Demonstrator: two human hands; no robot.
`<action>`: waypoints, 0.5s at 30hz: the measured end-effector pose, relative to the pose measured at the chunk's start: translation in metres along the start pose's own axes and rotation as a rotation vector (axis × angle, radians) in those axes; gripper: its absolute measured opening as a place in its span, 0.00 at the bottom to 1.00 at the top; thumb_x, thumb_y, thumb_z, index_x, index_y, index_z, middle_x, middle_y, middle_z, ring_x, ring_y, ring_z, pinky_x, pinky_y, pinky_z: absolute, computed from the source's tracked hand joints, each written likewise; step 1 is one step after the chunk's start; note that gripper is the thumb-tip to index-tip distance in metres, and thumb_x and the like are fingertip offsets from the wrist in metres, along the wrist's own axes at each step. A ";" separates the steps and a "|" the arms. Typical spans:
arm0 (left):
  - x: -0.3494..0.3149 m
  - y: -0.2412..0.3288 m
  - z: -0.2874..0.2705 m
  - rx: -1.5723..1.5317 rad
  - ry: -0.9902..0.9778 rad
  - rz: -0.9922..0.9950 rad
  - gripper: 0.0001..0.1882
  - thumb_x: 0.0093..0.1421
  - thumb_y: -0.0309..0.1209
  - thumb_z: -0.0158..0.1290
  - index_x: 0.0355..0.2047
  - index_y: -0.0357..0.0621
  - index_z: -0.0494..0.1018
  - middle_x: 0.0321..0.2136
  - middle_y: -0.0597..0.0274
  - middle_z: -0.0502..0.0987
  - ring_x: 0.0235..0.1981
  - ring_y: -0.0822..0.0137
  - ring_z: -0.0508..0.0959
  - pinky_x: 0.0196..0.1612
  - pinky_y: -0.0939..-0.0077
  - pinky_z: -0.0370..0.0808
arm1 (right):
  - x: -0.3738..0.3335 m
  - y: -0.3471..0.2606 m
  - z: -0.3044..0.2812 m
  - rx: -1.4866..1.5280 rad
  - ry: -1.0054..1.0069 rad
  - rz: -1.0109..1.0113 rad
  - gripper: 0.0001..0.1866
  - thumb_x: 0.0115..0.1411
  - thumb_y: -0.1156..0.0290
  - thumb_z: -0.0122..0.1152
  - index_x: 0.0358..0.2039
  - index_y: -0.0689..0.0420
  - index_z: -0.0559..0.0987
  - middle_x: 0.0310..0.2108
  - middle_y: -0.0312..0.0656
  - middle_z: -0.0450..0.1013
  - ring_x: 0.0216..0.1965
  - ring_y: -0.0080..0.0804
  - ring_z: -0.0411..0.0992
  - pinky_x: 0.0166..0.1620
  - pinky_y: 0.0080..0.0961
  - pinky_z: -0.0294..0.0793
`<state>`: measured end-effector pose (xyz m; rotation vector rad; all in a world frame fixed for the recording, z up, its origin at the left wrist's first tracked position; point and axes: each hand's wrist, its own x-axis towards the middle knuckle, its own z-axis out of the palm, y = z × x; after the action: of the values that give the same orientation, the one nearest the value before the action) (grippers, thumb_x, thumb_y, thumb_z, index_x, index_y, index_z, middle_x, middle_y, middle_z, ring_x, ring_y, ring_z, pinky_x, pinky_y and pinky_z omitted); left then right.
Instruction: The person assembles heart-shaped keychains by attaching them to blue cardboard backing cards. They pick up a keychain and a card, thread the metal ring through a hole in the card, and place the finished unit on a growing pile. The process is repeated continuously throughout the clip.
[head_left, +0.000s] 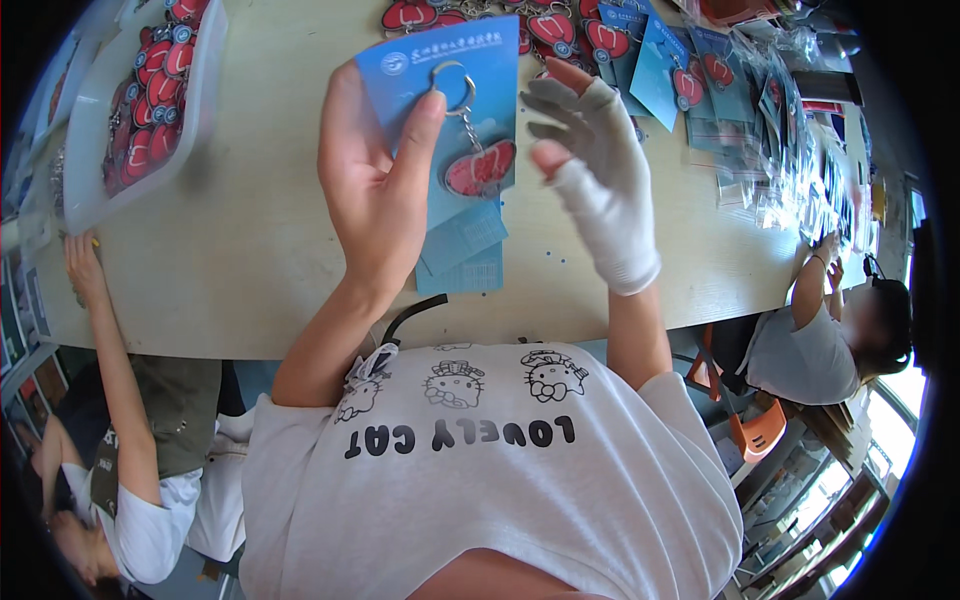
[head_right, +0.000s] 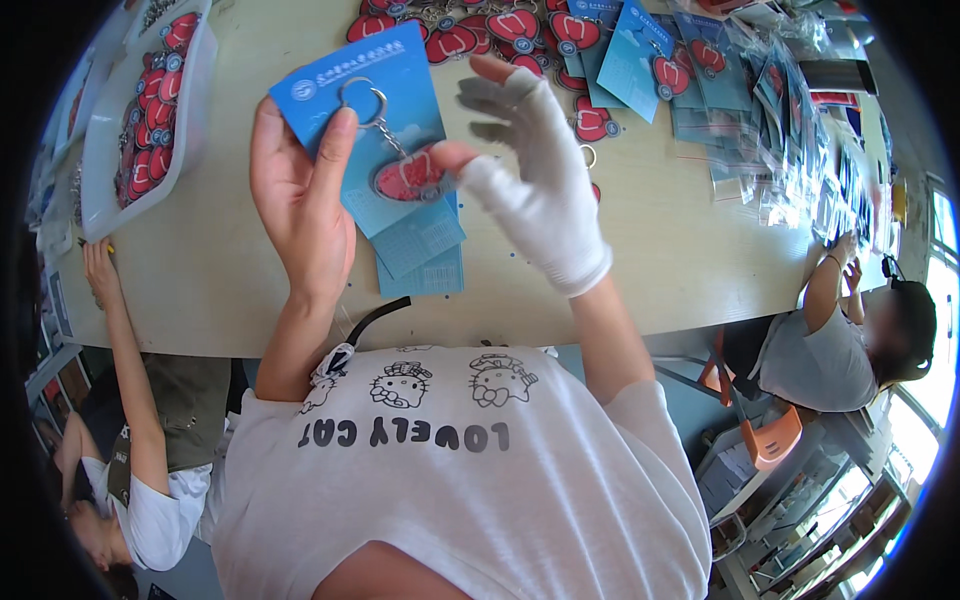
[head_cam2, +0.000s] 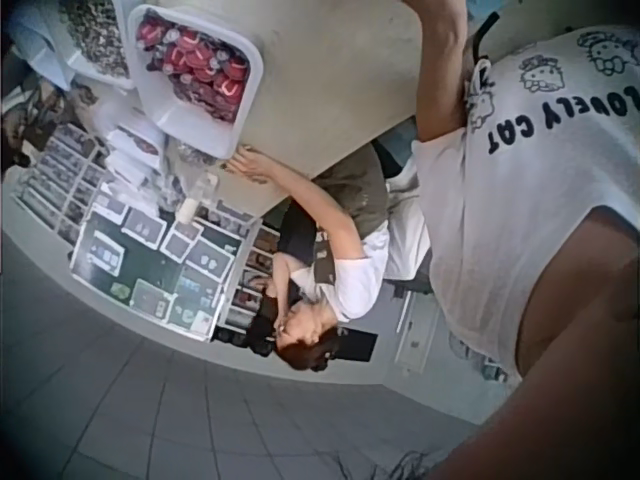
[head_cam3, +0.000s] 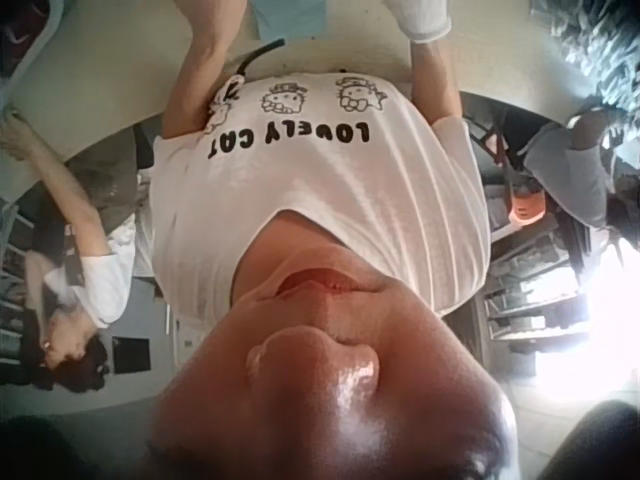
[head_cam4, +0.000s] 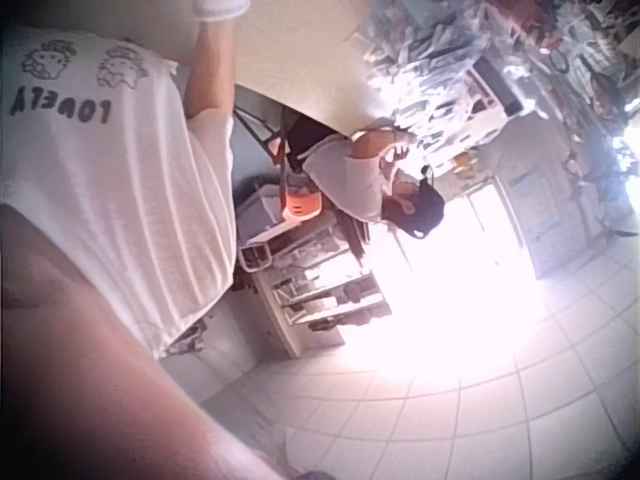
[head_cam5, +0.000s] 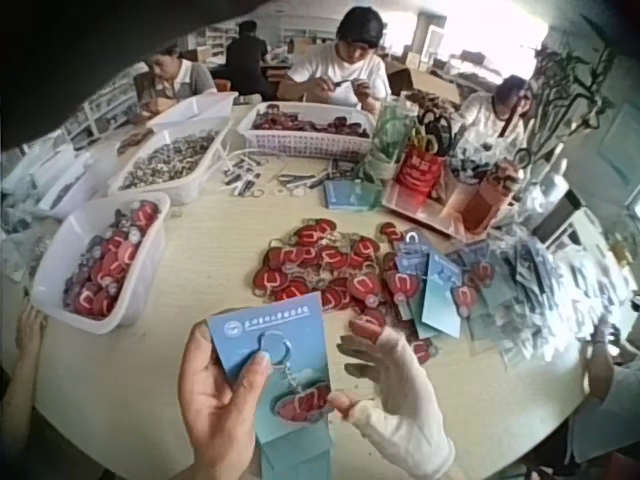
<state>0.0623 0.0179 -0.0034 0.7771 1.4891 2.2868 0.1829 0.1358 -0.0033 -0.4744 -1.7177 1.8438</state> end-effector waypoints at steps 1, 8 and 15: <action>0.002 0.001 0.000 0.039 0.013 0.066 0.11 0.62 0.21 0.50 0.45 0.35 0.65 0.40 0.61 0.72 0.41 0.76 0.72 0.47 0.80 0.69 | 0.000 0.000 0.001 -0.311 -0.005 -0.173 0.37 0.47 0.66 0.70 0.55 0.61 0.64 0.51 0.44 0.67 0.51 0.40 0.65 0.52 0.35 0.67; 0.005 0.007 0.001 0.010 0.086 0.085 0.13 0.61 0.22 0.51 0.45 0.35 0.65 0.41 0.61 0.73 0.43 0.74 0.72 0.49 0.78 0.67 | -0.002 -0.001 0.019 -0.940 0.012 -0.597 0.34 0.29 0.66 0.77 0.40 0.56 0.70 0.41 0.39 0.70 0.44 0.41 0.65 0.45 0.37 0.65; 0.002 0.006 0.002 -0.002 0.095 0.034 0.12 0.61 0.22 0.51 0.45 0.35 0.66 0.42 0.61 0.73 0.44 0.74 0.71 0.49 0.79 0.67 | -0.006 -0.002 0.017 -0.728 -0.010 -0.451 0.37 0.35 0.75 0.75 0.47 0.56 0.66 0.39 0.39 0.73 0.49 0.42 0.64 0.47 0.35 0.67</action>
<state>0.0620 0.0185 0.0034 0.7077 1.5250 2.3802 0.1772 0.1184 -0.0001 -0.3069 -2.2537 0.8810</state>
